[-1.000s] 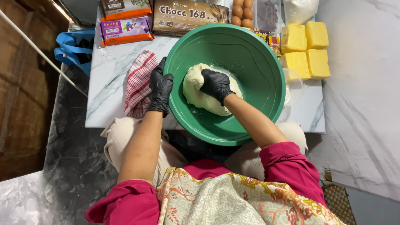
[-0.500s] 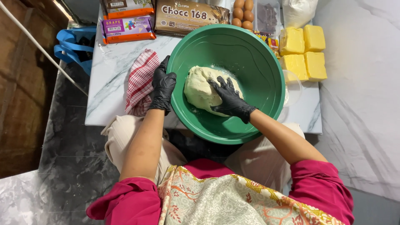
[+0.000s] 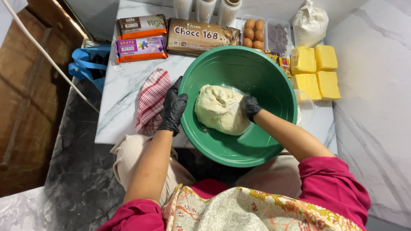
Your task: Kneading a ball of dough in a large green bowl on a table surrounded by ingredients.
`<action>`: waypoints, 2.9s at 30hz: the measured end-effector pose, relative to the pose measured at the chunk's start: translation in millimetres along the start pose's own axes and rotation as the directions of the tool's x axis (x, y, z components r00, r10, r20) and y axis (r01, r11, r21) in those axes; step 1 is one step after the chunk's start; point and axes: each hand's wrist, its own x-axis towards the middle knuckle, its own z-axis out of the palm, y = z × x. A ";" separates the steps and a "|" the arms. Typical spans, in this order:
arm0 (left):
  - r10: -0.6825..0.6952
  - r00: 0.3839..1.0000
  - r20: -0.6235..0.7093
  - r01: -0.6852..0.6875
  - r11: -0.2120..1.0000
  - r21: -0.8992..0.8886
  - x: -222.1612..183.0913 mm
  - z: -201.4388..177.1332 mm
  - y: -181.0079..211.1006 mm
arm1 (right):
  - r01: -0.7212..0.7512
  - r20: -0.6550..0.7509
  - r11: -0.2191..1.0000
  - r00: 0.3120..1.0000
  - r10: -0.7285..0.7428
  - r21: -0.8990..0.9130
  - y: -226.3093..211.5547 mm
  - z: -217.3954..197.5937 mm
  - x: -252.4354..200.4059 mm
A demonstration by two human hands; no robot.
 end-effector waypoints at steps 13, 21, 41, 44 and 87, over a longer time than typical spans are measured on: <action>0.012 0.998 -0.060 -0.017 0.996 -0.084 31.7 26.4 -20.7 | 0.202 -0.086 0.881 0.961 -0.262 -0.428 -107.3 33.4 -32.4; 0.138 0.981 -0.136 -0.147 0.987 -0.064 25.0 27.5 -31.3 | 0.432 -0.141 0.317 0.392 -0.909 -0.844 -25.3 59.7 -115.1; 0.203 0.978 -0.039 -0.206 0.976 -0.068 22.3 21.8 -36.9 | -0.011 -0.139 0.931 0.989 -0.043 -0.366 -27.9 10.0 36.3; 0.162 0.985 -0.058 -0.166 0.983 -0.077 26.9 27.4 -39.0 | -0.024 -0.120 0.949 0.993 -0.015 -0.314 -15.3 16.8 61.0; 0.240 0.962 -0.129 -0.244 0.969 -0.018 50.3 46.9 -57.2 | 0.773 0.144 0.062 0.195 -0.970 -0.631 11.8 16.4 -127.2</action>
